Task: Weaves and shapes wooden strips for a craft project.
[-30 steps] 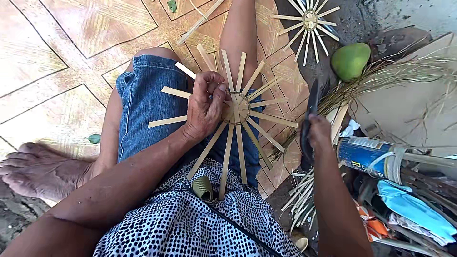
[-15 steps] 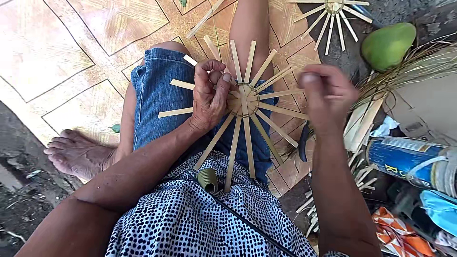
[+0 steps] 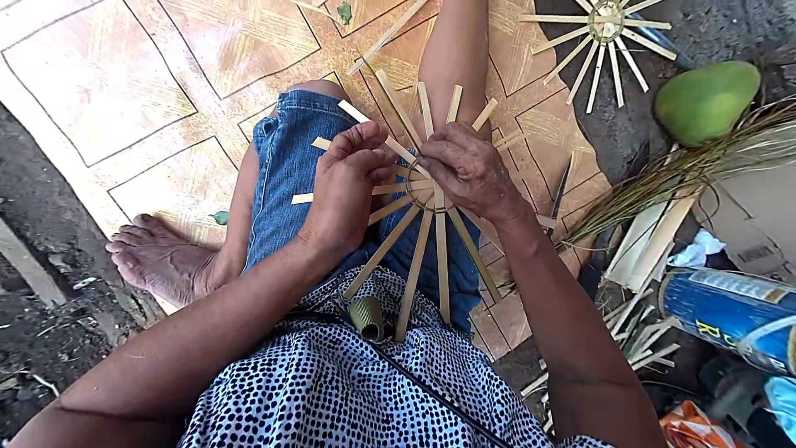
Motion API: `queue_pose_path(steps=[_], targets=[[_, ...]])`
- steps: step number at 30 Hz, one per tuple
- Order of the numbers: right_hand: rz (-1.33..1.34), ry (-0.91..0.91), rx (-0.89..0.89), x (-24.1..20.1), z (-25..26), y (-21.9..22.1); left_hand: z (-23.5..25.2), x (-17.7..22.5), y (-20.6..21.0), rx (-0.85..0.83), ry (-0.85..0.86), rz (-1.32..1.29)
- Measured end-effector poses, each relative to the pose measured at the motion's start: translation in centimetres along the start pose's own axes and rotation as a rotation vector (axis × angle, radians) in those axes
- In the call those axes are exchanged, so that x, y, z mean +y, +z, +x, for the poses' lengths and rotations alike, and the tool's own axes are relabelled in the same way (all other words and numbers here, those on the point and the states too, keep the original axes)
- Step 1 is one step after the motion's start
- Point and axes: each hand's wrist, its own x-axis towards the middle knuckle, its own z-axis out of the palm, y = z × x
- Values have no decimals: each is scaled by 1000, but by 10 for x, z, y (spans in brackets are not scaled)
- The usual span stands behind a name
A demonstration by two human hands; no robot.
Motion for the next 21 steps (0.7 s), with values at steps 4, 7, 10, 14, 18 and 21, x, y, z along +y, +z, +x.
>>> queue_pose_path(steps=[4, 7, 10, 14, 18, 21], targets=[[5, 214, 130, -6, 3, 14, 20, 12, -5, 57, -249, -136], [58, 310, 187, -4, 1, 23, 38, 14, -4, 37, -337, -127], [89, 316, 211, 1, 1, 28, 51, 12, -2, 45, -390, -155], [4, 285, 144, 1, 4, 32, 45, 4, 1, -15, -251, -48], [-143, 201, 32, 4, 4, 34, 37, -7, -2, -65, -44, 44], [-157, 174, -82, 5, 3, 29, 36, -10, -8, -83, 2, 84]])
